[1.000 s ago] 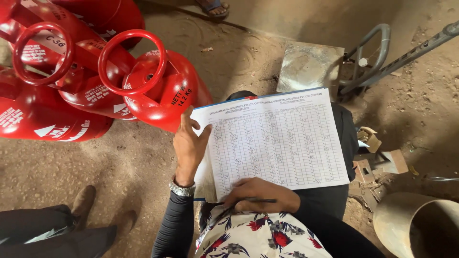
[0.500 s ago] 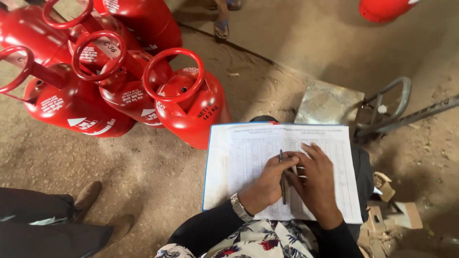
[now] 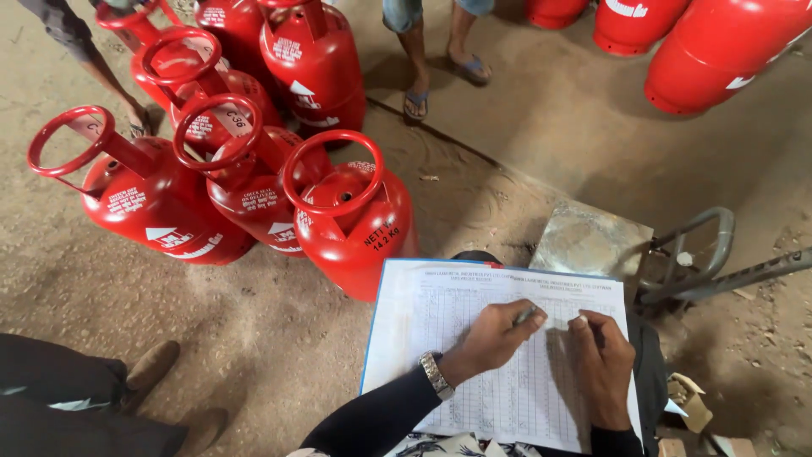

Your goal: Weighing red gas cylinders on a digital scale and recording the weights in a logbook.

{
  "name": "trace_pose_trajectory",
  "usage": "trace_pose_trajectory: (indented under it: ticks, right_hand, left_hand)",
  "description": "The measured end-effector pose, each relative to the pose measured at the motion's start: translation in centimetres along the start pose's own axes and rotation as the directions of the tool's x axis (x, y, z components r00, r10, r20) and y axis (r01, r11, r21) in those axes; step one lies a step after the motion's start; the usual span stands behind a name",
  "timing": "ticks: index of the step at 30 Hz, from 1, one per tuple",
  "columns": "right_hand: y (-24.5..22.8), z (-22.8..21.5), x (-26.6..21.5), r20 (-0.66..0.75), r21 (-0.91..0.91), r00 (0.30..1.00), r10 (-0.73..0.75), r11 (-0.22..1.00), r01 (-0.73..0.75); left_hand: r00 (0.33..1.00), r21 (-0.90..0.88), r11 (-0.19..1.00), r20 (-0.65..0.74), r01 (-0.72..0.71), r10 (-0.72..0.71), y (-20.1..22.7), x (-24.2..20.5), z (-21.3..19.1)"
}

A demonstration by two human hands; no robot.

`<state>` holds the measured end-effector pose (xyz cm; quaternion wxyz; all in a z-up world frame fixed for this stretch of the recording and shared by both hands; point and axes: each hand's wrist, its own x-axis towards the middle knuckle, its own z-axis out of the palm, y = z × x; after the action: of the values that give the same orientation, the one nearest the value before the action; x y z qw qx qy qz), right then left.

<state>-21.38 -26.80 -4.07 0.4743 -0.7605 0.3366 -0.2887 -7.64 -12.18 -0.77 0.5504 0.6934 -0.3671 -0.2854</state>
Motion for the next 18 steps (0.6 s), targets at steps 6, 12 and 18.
trace_pose_trajectory:
  ticks: [6,12,18]
  right_hand:
    - [2.1,0.7,0.4,0.093,-0.162,0.996,0.012,0.987,0.003]
    - [1.5,0.6,0.3,0.064,-0.048,0.998,0.018,0.999,-0.015]
    - [1.8,0.6,0.6,0.111,-0.088,0.989,0.095,0.992,-0.086]
  left_hand:
    - [0.983,0.063,0.981,0.008,-0.183,0.183,0.9,-0.4,0.0]
    - [0.998,0.085,0.996,0.057,-0.010,0.005,1.3,-0.3,-0.2]
    - [0.997,-0.122,0.990,0.024,0.075,-0.073,-1.6,1.1,0.5]
